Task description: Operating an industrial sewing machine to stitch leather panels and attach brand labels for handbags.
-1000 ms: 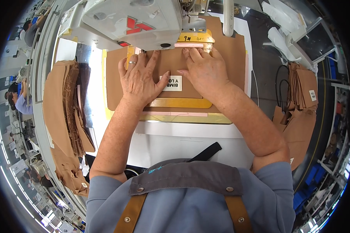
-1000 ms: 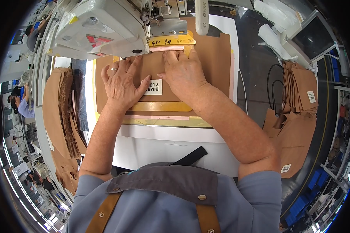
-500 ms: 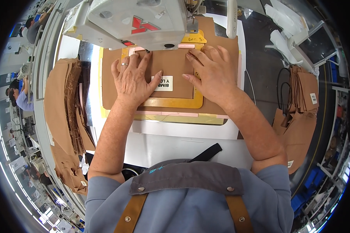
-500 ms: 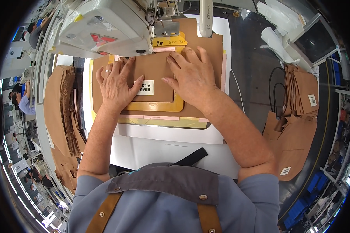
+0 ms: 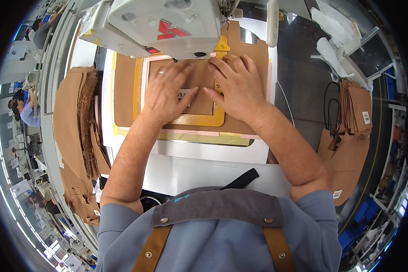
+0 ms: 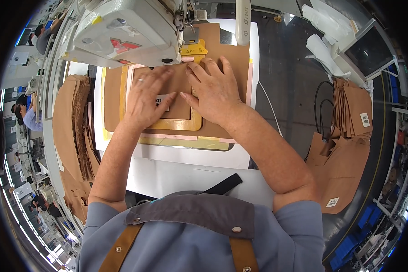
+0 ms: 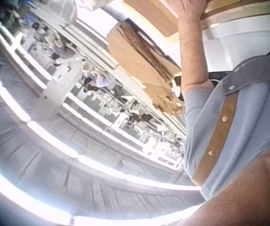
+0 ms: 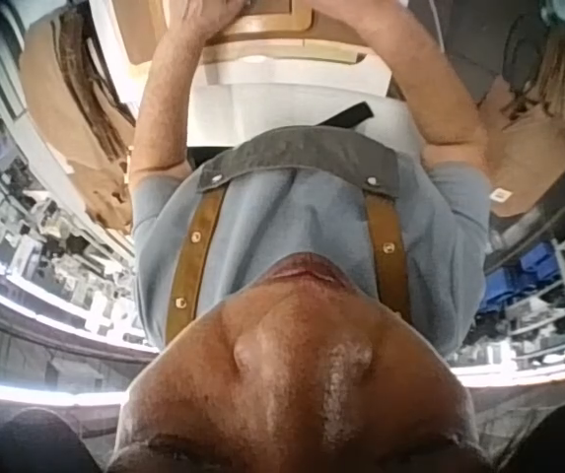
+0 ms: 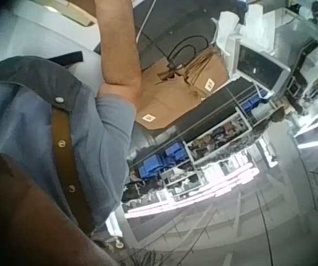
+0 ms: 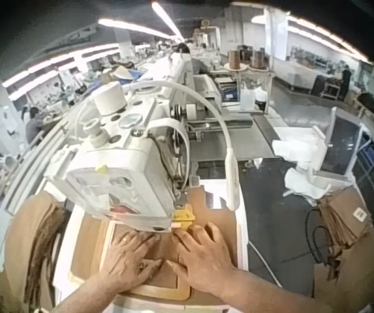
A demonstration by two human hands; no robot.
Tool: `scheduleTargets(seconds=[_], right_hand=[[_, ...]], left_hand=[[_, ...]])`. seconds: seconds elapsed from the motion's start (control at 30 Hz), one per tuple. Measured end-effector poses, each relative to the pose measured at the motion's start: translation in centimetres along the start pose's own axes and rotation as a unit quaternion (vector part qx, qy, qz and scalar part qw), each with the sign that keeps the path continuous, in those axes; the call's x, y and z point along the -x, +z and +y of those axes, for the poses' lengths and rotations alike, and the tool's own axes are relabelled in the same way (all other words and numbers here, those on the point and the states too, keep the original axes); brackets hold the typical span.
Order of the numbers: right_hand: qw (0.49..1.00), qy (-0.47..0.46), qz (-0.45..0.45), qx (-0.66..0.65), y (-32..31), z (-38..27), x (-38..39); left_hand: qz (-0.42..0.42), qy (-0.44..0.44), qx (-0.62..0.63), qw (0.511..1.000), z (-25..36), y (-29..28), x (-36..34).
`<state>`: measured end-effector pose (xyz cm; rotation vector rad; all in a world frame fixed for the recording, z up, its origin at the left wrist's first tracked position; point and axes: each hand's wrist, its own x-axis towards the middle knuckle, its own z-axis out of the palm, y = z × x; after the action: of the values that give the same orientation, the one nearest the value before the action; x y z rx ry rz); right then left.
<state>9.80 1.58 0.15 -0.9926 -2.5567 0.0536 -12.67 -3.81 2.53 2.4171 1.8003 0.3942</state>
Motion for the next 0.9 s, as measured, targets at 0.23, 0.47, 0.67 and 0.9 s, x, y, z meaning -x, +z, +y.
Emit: scheduleTargets(seconds=[0.23, 0.47, 0.67, 0.9], right_hand=[[0.999, 0.018, 0.006, -0.028, 0.1, -0.8, -0.7], [1.000, 0.006, 0.004, -0.017, 0.1, -0.8, -0.6], [0.999, 0.005, -0.011, -0.049, -0.9, -0.8, 0.3], [0.983, -0.114, -0.055, -0.132, -2.5, -1.8, 2.5]], left_hand=[[0.024, 0.059, 0.048, 0.997, -0.3, 1.3, -0.6], [0.017, 0.064, 0.034, 0.997, -0.8, 1.5, -0.6], [0.012, 0.067, 0.019, 0.997, -0.6, 1.6, -0.8], [0.025, 0.071, 0.024, 0.997, -0.7, 1.7, -0.7]])
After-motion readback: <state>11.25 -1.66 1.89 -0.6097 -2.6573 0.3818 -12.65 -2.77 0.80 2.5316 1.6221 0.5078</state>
